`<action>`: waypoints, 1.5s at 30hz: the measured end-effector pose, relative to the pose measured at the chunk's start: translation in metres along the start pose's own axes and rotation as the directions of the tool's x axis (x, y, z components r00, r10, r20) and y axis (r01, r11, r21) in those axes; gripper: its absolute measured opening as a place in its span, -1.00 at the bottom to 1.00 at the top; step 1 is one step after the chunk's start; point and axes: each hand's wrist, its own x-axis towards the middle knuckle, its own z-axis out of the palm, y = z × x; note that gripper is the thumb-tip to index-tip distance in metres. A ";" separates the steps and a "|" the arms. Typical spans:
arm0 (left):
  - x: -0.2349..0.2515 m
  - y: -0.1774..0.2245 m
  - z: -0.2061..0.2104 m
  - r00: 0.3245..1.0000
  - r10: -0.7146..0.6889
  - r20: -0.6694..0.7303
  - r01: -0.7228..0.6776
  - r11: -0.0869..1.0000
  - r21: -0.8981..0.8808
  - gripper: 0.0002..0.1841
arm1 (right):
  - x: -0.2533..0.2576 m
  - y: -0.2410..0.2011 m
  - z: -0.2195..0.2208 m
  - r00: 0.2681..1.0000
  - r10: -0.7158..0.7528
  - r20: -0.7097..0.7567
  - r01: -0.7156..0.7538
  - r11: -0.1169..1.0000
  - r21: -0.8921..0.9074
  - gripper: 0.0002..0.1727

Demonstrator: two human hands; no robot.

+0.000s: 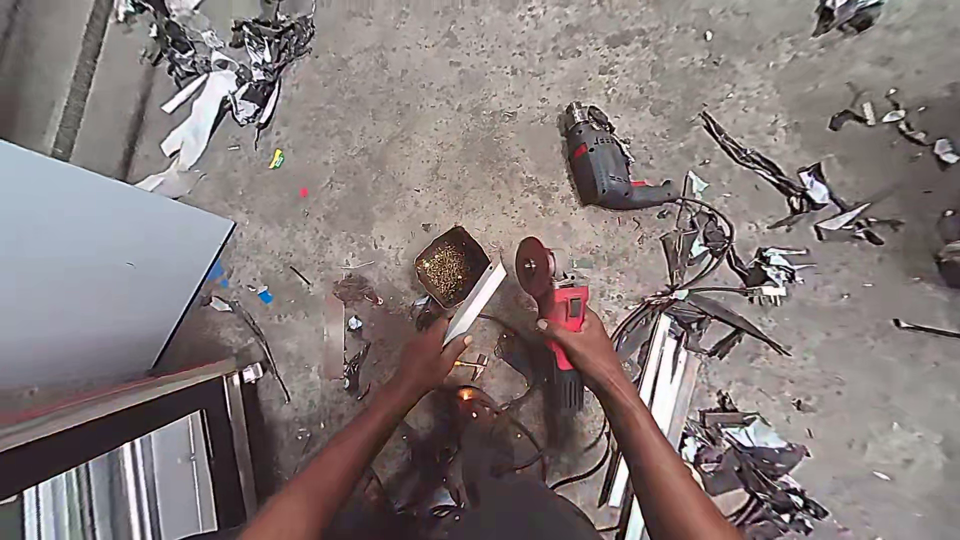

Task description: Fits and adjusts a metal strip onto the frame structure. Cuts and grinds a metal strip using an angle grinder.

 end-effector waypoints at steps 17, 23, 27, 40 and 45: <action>0.009 0.001 -0.016 0.966 0.172 0.192 -0.085 0.917 -0.390 -0.44 | -0.009 -0.013 0.015 0.971 -0.223 -0.091 0.168 0.897 -0.408 -0.02; 0.009 -0.001 -0.017 0.963 0.174 0.207 -0.073 0.904 -0.421 -0.45 | -0.004 -0.016 0.017 0.976 -0.206 -0.073 0.160 0.901 -0.403 -0.02; 0.010 -0.001 -0.024 0.954 0.165 0.252 -0.039 0.898 -0.438 -0.49 | 0.001 -0.019 0.014 0.986 -0.148 -0.077 0.102 0.901 -0.421 -0.03; 0.008 -0.004 -0.022 0.868 0.221 0.444 0.223 0.624 -0.748 -0.35 | -0.018 -0.018 0.020 0.979 -0.165 -0.118 0.091 0.879 -0.469 -0.03; 0.006 -0.002 -0.022 0.884 0.200 0.423 0.207 0.643 -0.737 -0.37 | -0.016 -0.021 0.026 0.983 -0.157 -0.094 0.093 0.871 -0.483 -0.04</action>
